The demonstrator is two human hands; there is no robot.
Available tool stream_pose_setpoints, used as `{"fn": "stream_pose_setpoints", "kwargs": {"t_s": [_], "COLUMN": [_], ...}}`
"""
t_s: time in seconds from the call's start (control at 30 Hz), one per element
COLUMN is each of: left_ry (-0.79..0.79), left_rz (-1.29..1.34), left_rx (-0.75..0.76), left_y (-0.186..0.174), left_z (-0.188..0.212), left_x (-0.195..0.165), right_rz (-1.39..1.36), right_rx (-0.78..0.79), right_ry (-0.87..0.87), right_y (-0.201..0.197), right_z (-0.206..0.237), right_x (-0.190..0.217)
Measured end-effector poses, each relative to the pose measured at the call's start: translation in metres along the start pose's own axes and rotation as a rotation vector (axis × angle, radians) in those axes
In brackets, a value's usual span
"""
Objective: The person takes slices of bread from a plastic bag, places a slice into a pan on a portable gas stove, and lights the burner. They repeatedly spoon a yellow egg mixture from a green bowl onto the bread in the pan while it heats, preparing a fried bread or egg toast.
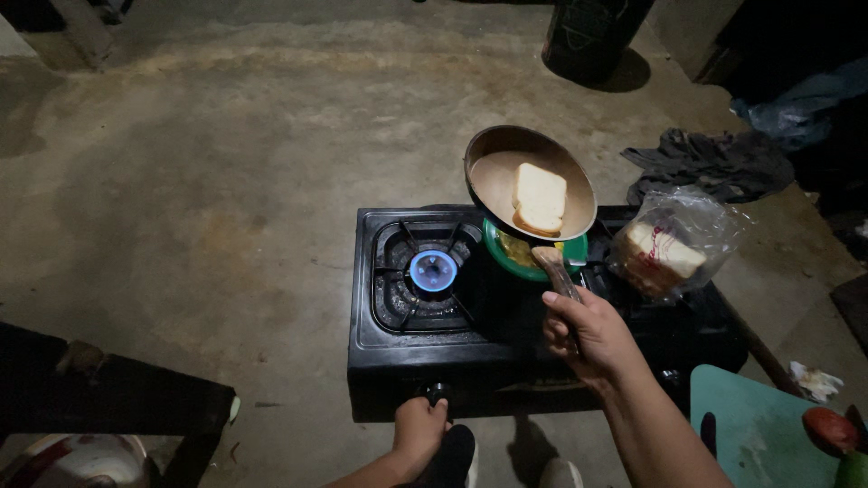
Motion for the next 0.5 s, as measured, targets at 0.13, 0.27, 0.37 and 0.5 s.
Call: {"fn": "stream_pose_setpoints", "kwargs": {"t_s": [0.13, 0.27, 0.37, 0.5], "left_ry": [-0.053, -0.008, 0.087, -0.111], "left_rz": [0.04, -0.017, -0.113, -0.115], "left_rx": [0.028, -0.012, -0.069, -0.019], "left_y": [-0.001, 0.0, -0.001, 0.001], "left_z": [0.004, 0.006, 0.005, -0.001], "left_x": [-0.002, -0.005, -0.008, -0.001], "right_rz": [-0.007, -0.04, -0.036, 0.005], "right_rx": [0.012, 0.052, 0.058, -0.017], "right_ry": [-0.001, -0.009, -0.011, 0.032], "right_y": [-0.002, -0.003, -0.002, -0.005], "right_z": [-0.001, -0.003, -0.003, -0.001], "right_x": [-0.002, -0.003, -0.003, -0.004]}}
Point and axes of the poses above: each hand's wrist, its own z-axis away from the middle knuckle, its own y-axis out of the palm, x = y × z, the point moved 6 cm from there along -z, towards the middle knuckle, and after that the axes turned 7 degrees about x, right-handed, at the moved point
